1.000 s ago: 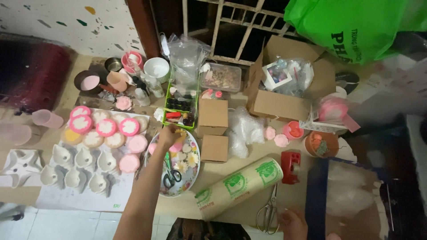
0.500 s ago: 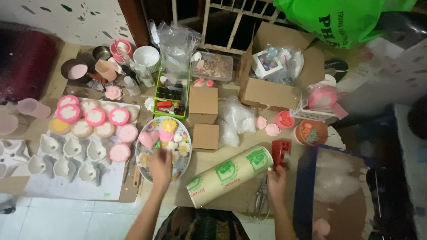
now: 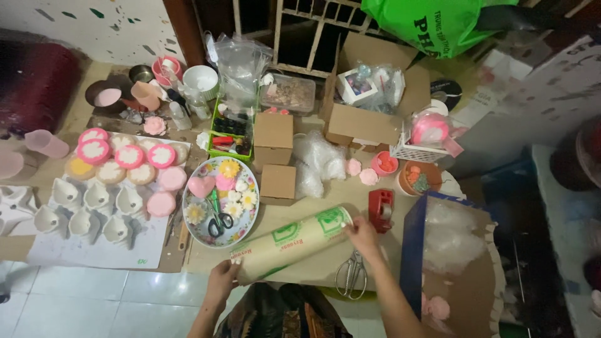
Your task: The recorder is trimming and wrapping flower-shaped craft items, possibly soaps or wax candles, at a workstation.
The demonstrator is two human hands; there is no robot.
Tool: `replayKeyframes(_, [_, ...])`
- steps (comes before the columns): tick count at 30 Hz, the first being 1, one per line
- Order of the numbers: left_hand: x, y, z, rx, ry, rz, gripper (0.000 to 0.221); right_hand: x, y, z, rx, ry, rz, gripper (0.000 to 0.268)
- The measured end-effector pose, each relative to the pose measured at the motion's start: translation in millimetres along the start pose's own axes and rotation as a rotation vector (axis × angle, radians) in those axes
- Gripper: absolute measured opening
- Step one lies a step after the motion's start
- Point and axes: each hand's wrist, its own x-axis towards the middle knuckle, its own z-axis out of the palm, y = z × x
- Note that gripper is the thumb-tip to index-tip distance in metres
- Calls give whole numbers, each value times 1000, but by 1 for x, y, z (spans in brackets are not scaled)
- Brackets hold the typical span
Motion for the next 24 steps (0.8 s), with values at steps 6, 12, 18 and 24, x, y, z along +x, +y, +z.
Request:
replayKeyframes(6, [2, 0, -6, 81, 5, 5, 41, -55, -144, -21, -308, -127, -596, 43])
replayKeyframes(12, [-22, 6, -3, 46, -50, -26, 32, -33, -145, 11, -148, -263, -430, 19])
replayKeyframes(18, [-16, -17, -3, 164, -14, 69, 33, -45, -144, 18, -213, -209, -544, 14])
replayKeyframes(24, [-18, -12, -5, 207, -27, 95, 32, -52, -132, 17, -146, -184, -637, 11])
